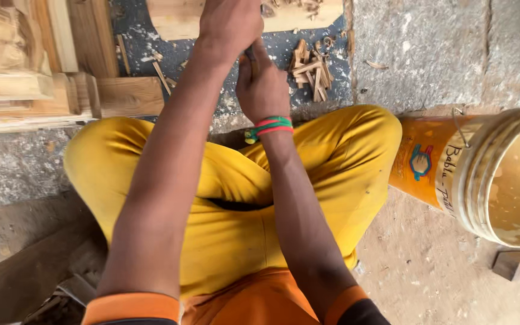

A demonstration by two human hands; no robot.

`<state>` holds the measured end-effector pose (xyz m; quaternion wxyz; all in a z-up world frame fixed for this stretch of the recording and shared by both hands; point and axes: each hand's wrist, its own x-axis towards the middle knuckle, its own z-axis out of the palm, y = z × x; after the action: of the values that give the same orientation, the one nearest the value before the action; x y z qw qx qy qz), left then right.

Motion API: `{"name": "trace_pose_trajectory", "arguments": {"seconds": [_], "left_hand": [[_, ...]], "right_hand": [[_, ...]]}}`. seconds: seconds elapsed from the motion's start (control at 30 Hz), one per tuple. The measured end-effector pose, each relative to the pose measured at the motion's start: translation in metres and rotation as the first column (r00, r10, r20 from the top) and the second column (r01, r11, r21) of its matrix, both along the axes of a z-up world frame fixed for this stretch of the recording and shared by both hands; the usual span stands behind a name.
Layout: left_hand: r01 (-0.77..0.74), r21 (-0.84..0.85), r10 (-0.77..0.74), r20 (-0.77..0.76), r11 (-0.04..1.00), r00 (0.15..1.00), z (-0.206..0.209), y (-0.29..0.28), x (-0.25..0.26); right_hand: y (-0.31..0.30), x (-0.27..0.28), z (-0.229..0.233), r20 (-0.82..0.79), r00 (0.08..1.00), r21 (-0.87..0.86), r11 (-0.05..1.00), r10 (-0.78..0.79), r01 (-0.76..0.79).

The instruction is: The person sits cross-legged on the floor and uses a chisel to carve a small piece of wood. They hold the wood in their left hand and the chisel in their right hand, repeatedly shaving off thin strips of wood.

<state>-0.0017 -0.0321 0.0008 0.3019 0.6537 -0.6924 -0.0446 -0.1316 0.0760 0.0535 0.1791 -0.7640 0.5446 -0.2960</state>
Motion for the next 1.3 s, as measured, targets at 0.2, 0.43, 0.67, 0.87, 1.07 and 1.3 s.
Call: {"name": "trace_pose_trajectory", "arguments": {"seconds": [0.2,0.43,0.67,0.87,1.07,1.3], "left_hand": [[-0.047,0.069,0.064,-0.276,0.997,0.959,0.008,0.048,0.054],[-0.263,-0.200,0.163,-0.412,0.944,0.897,0.010,0.042,0.054],[-0.171,-0.223,0.147,-0.119,0.960,0.982,0.027,0.028,0.034],[-0.212,-0.210,0.201,-0.070,0.955,0.977,0.014,0.006,0.048],[-0.172,-0.235,0.186,0.042,0.957,0.982,-0.003,-0.019,0.048],[-0.254,-0.218,0.278,0.084,0.942,0.957,-0.008,-0.008,0.061]], "right_hand": [[0.000,-0.006,0.007,0.034,0.998,0.150,0.987,0.060,-0.065],[0.023,-0.039,0.043,0.539,0.831,0.412,0.904,-0.139,-0.117],[0.002,-0.075,0.056,0.107,0.991,0.167,0.984,-0.075,0.057],[0.005,-0.063,0.050,0.074,0.991,0.254,0.963,-0.108,0.086],[0.000,-0.054,0.055,0.005,0.998,0.195,0.979,-0.069,0.067],[-0.005,-0.053,0.044,0.087,0.995,0.104,0.994,-0.043,0.033]]}}
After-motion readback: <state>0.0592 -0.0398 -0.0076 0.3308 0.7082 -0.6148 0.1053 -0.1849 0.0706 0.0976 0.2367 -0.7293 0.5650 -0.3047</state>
